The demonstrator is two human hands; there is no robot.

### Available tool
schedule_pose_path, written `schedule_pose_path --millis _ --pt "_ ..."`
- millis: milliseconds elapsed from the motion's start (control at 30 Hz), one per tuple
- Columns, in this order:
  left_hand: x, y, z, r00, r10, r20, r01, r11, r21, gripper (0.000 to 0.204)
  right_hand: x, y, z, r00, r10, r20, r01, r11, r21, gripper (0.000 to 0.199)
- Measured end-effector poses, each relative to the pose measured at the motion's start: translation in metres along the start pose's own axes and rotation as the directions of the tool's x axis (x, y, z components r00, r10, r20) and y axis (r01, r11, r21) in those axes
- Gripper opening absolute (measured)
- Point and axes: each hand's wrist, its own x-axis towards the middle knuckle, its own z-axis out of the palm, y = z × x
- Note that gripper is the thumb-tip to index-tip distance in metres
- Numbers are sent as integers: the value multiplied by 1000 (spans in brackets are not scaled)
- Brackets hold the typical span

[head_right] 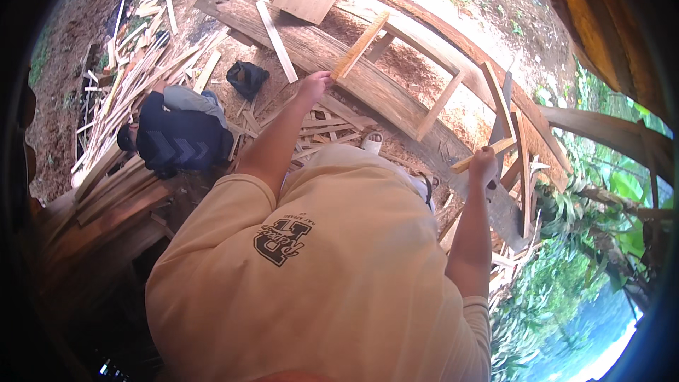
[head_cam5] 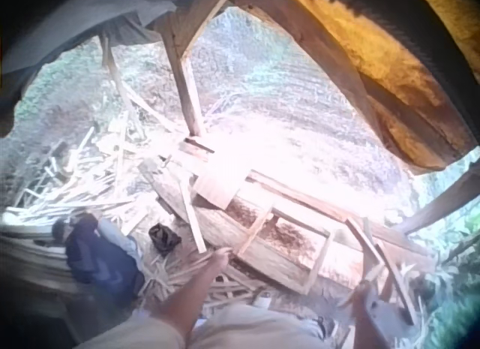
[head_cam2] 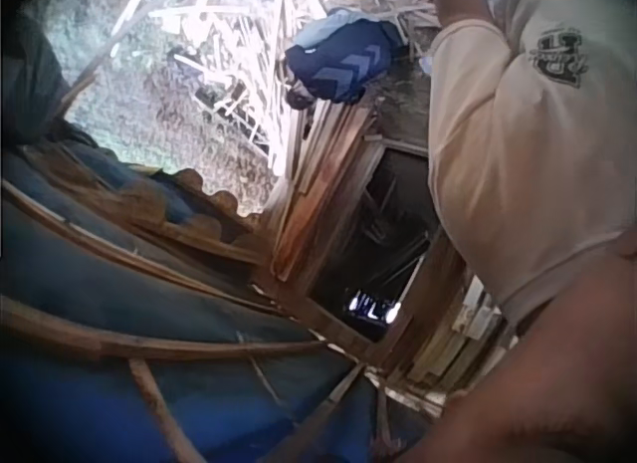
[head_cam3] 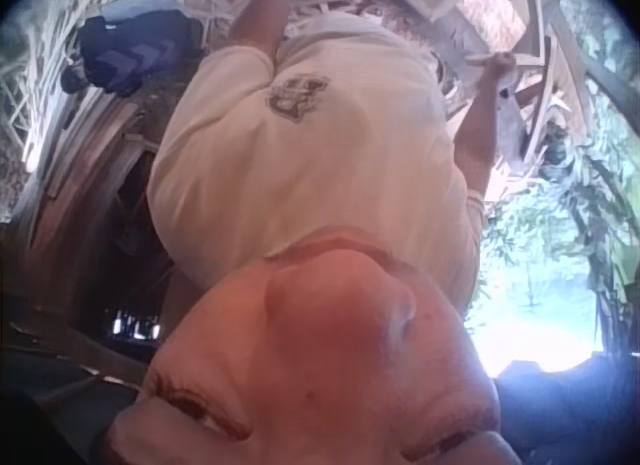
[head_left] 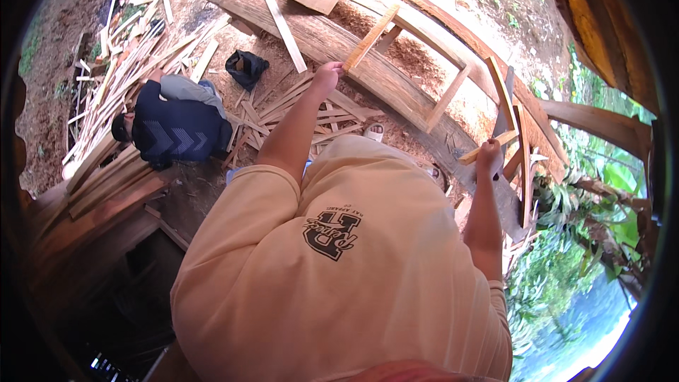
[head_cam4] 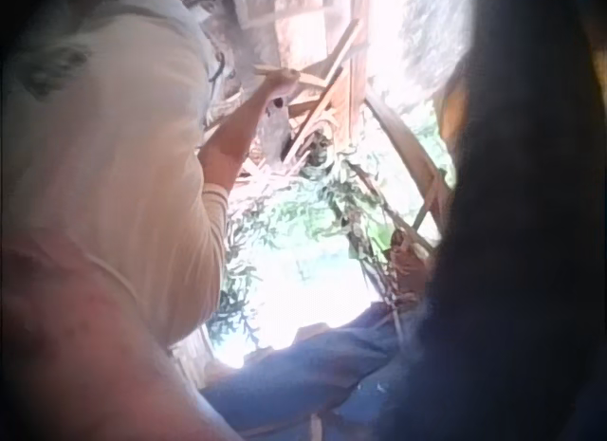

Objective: The person assembles a small wooden frame using a hammer and nails. They position wooden pieces on a workbench, hammer nails into the joints, and inspect the alignment of the frame. The person handles the wood and hammer directly to construct the structure.

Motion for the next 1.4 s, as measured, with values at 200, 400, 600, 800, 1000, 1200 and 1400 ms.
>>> schedule_pose_path --millis 200,400,600,800,1000,1200,1400 --pt "16 -46 -15 973 226 44 -230 960 160 42 30 46 61 940 58 336 -13 991 -133 74" --pt "3 -50 3 979 198 51 -189 972 -142 59 36 -8 36 798 182 575 168 848 -502 82" --pt "-25 -31 12 988 156 -17 -157 974 -163 74 -54 -172 34 576 -689 439 753 657 43 70" --pt "-12 -53 16 982 183 -40 -187 975 -121 76 -49 -197 83 441 -558 703 814 579 -51 65" --pt "-16 -53 19 989 139 -51 -144 983 -110 77 -42 -195 92 440 -609 659 792 610 35 42" --pt "-22 -54 22 975 206 -80 -213 972 -99 80 -45 -199 83 452 -601 658 802 597 -6 40" --pt "-13 -56 19 983 178 -38 -181 976 -117 78 -47 -197 85 472 -594 651 785 620 -4 40"
